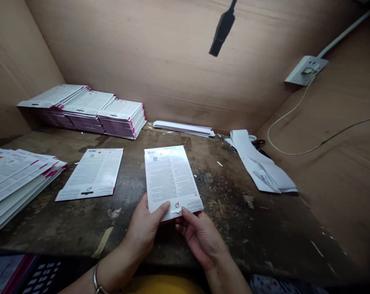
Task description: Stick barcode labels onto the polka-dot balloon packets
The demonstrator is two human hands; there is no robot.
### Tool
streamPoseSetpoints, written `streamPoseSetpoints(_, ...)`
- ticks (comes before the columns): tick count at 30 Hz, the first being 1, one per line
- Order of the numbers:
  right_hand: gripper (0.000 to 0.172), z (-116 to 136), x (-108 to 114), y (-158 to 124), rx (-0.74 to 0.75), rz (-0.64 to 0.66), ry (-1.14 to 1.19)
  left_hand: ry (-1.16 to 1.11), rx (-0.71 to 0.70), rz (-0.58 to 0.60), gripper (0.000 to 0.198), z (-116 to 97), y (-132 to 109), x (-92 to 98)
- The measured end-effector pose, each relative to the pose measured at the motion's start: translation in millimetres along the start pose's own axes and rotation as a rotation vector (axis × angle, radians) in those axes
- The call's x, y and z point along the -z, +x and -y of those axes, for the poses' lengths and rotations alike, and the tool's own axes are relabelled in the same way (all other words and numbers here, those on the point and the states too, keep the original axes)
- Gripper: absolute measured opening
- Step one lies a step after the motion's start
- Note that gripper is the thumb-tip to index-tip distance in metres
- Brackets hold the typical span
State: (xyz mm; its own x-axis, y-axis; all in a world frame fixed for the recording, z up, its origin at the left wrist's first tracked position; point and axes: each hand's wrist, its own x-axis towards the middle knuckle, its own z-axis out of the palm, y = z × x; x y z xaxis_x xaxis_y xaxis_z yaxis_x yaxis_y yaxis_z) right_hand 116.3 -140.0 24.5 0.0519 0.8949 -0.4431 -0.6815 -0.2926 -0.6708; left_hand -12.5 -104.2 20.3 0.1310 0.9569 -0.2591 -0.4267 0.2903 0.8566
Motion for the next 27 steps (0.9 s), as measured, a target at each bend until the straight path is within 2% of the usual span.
streamPoseSetpoints(3,0.039,2,4,0,-0.060,0.049,0.010,-0.024,0.024,0.015,0.058,-2,-1,1.8)
streamPoseSetpoints(5,0.038,9,9,-2,0.000,0.070,-0.174,-0.017,0.039,0.010,0.058,-4,-1,4.1)
streamPoseSetpoints(7,0.036,19,13,-6,0.291,-0.052,-0.533,0.006,0.070,0.008,0.058,-7,0,6.5)
streamPoseSetpoints(9,0.029,31,15,-11,0.695,-0.172,-0.971,0.024,0.094,0.025,0.059,-8,0,7.5)
streamPoseSetpoints(10,0.024,35,14,-14,0.865,-0.165,-1.167,0.021,0.098,0.043,0.058,-9,-1,7.2)
streamPoseSetpoints(11,0.020,39,12,-17,0.975,-0.097,-1.331,0.008,0.098,0.070,0.058,-9,-2,6.4)
streamPoseSetpoints(12,0.018,42,10,-19,1.022,0.017,-1.454,-0.014,0.093,0.100,0.057,-10,-4,5.3)
streamPoseSetpoints(14,0.015,45,3,-21,1.030,0.202,-1.553,-0.063,0.097,0.150,0.056,-12,-7,3.4)
streamPoseSetpoints(15,0.013,46,0,-21,1.023,0.242,-1.559,-0.083,0.115,0.176,0.056,-14,-9,3.1)
streamPoseSetpoints(18,0.008,46,-5,-18,1.027,0.281,-1.549,-0.114,0.198,0.237,0.057,-19,-12,5.1)
streamPoseSetpoints(21,0.011,40,-6,-16,1.103,0.333,-1.606,-0.129,0.220,0.246,0.056,-20,-13,7.5)
streamPoseSetpoints(24,0.015,30,-9,-13,1.201,0.325,-1.671,-0.143,0.206,0.230,0.054,-18,-12,6.5)
streamPoseSetpoints(27,0.014,28,-9,-16,1.172,0.224,-1.553,-0.102,0.190,0.207,0.053,-17,-10,5.3)
